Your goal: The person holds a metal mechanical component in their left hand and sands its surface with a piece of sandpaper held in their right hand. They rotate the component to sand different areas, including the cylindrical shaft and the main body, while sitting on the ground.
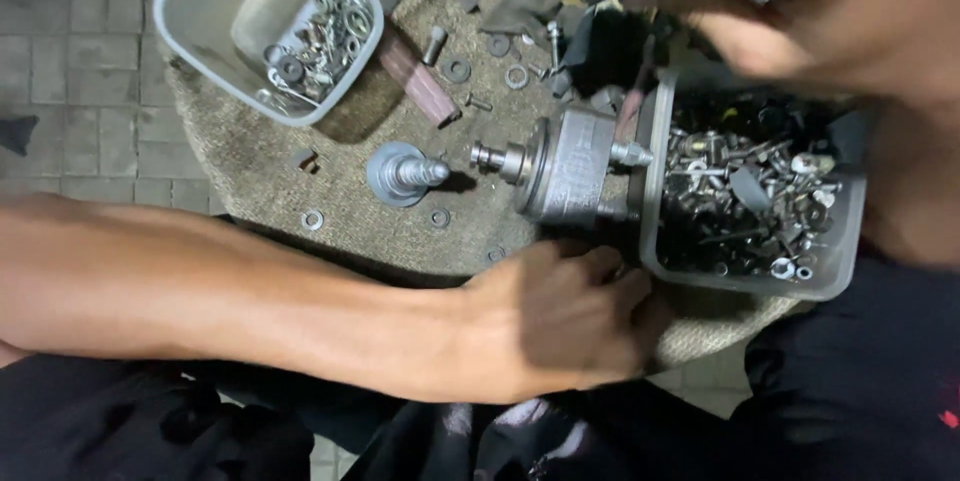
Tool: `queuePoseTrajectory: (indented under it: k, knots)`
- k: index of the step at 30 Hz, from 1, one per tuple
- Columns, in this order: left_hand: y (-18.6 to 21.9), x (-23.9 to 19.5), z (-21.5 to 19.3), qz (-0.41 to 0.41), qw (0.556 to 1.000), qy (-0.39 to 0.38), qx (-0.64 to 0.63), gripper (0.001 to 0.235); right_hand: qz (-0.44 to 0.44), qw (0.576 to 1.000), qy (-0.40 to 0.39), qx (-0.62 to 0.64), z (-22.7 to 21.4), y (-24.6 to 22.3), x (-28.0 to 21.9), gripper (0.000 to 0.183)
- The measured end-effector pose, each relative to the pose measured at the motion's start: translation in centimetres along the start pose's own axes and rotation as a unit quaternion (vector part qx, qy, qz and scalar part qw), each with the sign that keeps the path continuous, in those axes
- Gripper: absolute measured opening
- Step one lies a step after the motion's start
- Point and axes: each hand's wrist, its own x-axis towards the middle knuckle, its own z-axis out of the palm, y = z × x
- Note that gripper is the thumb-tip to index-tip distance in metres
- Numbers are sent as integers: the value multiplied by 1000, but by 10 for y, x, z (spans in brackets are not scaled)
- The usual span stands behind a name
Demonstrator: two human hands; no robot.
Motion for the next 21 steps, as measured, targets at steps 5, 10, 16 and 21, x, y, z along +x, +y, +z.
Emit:
queuePoseTrajectory:
  k: [5,10,16,21]
  knots:
    - [-23,-7,-74,43,957,163,-237,21,-16,997,51,-60,-16,-26,13,22]
    - [-54,-24,-120,-75,883,320,-336,12,-21,987,161,-2,-24,-36,14,15]
    - [-80,-27,-119,-75,872,335,-350,16,-43,981,179,-56,-33,-45,25,15]
    - [-78,-23,-121,-96,830,345,-428,13,-49,975,195,-91,-32,-61,29,16]
